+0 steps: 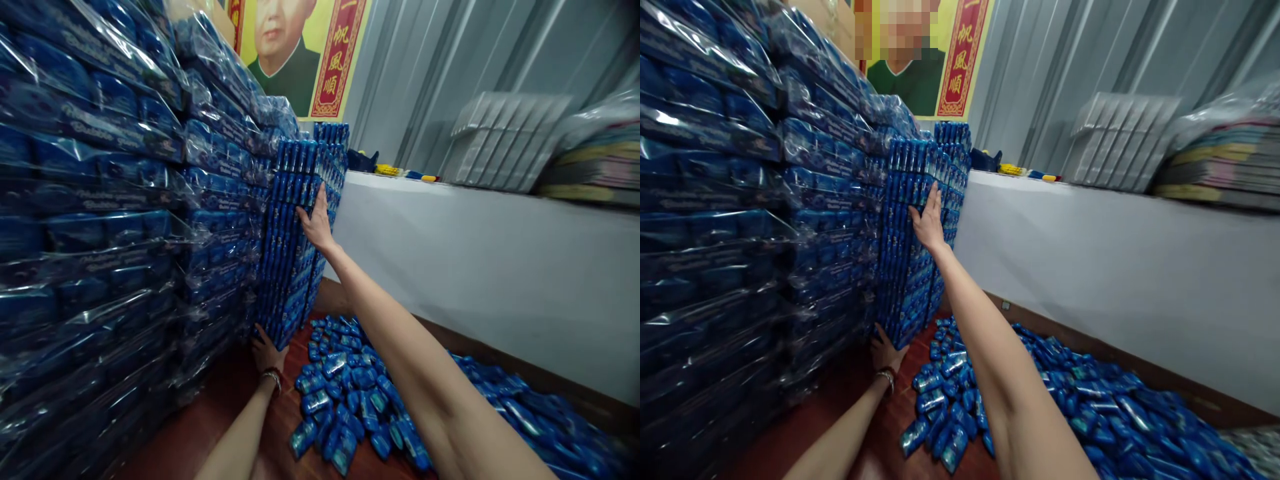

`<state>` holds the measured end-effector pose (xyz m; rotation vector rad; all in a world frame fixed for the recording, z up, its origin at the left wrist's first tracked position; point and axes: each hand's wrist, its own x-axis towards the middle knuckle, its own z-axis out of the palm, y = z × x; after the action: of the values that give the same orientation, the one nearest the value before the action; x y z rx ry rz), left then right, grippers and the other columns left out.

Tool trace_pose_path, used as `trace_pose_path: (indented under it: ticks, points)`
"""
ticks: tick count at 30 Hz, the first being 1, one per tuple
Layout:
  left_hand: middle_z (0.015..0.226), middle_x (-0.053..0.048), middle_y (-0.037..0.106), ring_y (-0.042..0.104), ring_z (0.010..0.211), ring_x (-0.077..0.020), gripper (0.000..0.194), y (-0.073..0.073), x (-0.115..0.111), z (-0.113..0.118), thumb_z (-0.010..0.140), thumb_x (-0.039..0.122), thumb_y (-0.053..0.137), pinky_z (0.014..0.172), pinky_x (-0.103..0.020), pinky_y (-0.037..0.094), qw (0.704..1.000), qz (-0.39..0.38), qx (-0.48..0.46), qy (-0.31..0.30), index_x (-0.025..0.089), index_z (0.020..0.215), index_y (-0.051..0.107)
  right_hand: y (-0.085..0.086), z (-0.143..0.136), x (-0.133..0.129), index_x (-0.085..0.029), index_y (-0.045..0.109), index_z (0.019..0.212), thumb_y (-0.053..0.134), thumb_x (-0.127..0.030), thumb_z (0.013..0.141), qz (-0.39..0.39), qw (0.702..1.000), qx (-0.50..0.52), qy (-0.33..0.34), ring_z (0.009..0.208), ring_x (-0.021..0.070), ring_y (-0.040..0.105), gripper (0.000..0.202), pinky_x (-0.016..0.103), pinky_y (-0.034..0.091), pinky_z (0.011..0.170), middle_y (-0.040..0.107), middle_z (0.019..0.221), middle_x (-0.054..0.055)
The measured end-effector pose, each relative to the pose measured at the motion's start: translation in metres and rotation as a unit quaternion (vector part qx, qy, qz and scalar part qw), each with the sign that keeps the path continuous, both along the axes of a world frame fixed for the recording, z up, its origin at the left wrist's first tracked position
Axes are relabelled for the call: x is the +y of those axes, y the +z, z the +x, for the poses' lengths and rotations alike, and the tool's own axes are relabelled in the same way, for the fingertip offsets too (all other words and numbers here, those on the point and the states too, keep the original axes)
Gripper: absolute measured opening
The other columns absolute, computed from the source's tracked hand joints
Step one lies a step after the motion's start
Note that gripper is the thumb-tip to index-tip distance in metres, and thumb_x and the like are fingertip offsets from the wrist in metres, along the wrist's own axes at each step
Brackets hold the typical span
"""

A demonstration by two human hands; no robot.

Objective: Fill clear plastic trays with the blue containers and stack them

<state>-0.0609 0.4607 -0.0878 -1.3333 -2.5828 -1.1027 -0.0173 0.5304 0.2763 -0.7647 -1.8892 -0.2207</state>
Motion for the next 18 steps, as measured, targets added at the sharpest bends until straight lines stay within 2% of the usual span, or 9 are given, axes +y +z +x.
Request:
trace_pose_path:
  ticks: [4,7,9,12,15,18]
  points:
    - [0.127,-0.031,0.039,0.056,0.099,-0.0333,0.107,-0.002,0.002,0.000,0.069,0.054,0.063,0.084,-0.042,0.044,1.000,0.001,-0.017,0.009,0.000,0.143,0.008,-0.006,-0.001,-0.004,-0.015,-0.021,0.142,0.028,-0.057,0.089,-0.016,1.000,0.018,-0.007,0.141,0.0237,0.001,0.084,0.052,0.014,0.111,0.000,0.154,0.013]
    - [0.133,-0.032,0.035,0.055,0.104,-0.0351,0.110,0.008,-0.002,0.000,0.065,0.054,0.066,0.086,-0.043,0.044,0.999,-0.006,-0.051,-0.008,0.002,0.144,0.009,-0.009,0.000,-0.007,-0.016,-0.020,0.143,0.030,-0.058,0.088,-0.023,0.999,0.022,0.000,0.141,0.0235,0.004,0.085,0.052,0.016,0.111,0.001,0.154,0.013]
    - [0.138,-0.032,0.030,0.051,0.110,-0.0382,0.109,0.020,-0.011,0.000,0.066,0.054,0.065,0.087,-0.045,0.044,0.997,-0.012,-0.079,-0.020,0.003,0.144,0.009,-0.011,0.002,-0.009,-0.017,-0.019,0.143,0.032,-0.059,0.087,-0.028,0.999,0.025,0.004,0.141,0.0232,0.004,0.087,0.052,0.016,0.111,0.001,0.154,0.013]
    - [0.145,-0.029,0.020,0.041,0.122,-0.0409,0.098,0.041,-0.038,-0.001,0.073,0.048,0.058,0.090,-0.049,0.042,0.993,-0.002,-0.109,-0.037,0.005,0.145,0.007,-0.015,0.006,-0.014,-0.016,-0.017,0.144,0.034,-0.062,0.085,-0.041,0.998,0.034,0.017,0.141,0.0226,0.002,0.090,0.052,0.015,0.111,0.000,0.154,0.013]
    - [0.147,-0.026,0.019,0.030,0.131,-0.0383,0.089,0.062,-0.071,-0.006,0.077,0.036,0.056,0.097,-0.050,0.037,0.987,0.037,-0.123,-0.094,0.007,0.145,0.008,-0.024,0.011,-0.022,-0.017,-0.015,0.144,0.036,-0.065,0.083,-0.058,0.996,0.054,0.030,0.141,0.0220,0.002,0.092,0.052,0.014,0.111,0.001,0.154,0.013]
    - [0.148,-0.023,0.018,0.021,0.137,-0.0319,0.076,0.091,-0.091,-0.020,0.081,0.031,0.053,0.107,-0.044,0.029,0.971,0.120,-0.119,-0.167,0.008,0.143,0.017,-0.038,0.017,-0.035,-0.015,-0.009,0.145,0.034,-0.064,0.084,-0.089,0.993,0.080,0.024,0.141,0.0219,0.005,0.089,0.051,0.014,0.111,0.004,0.154,0.014]
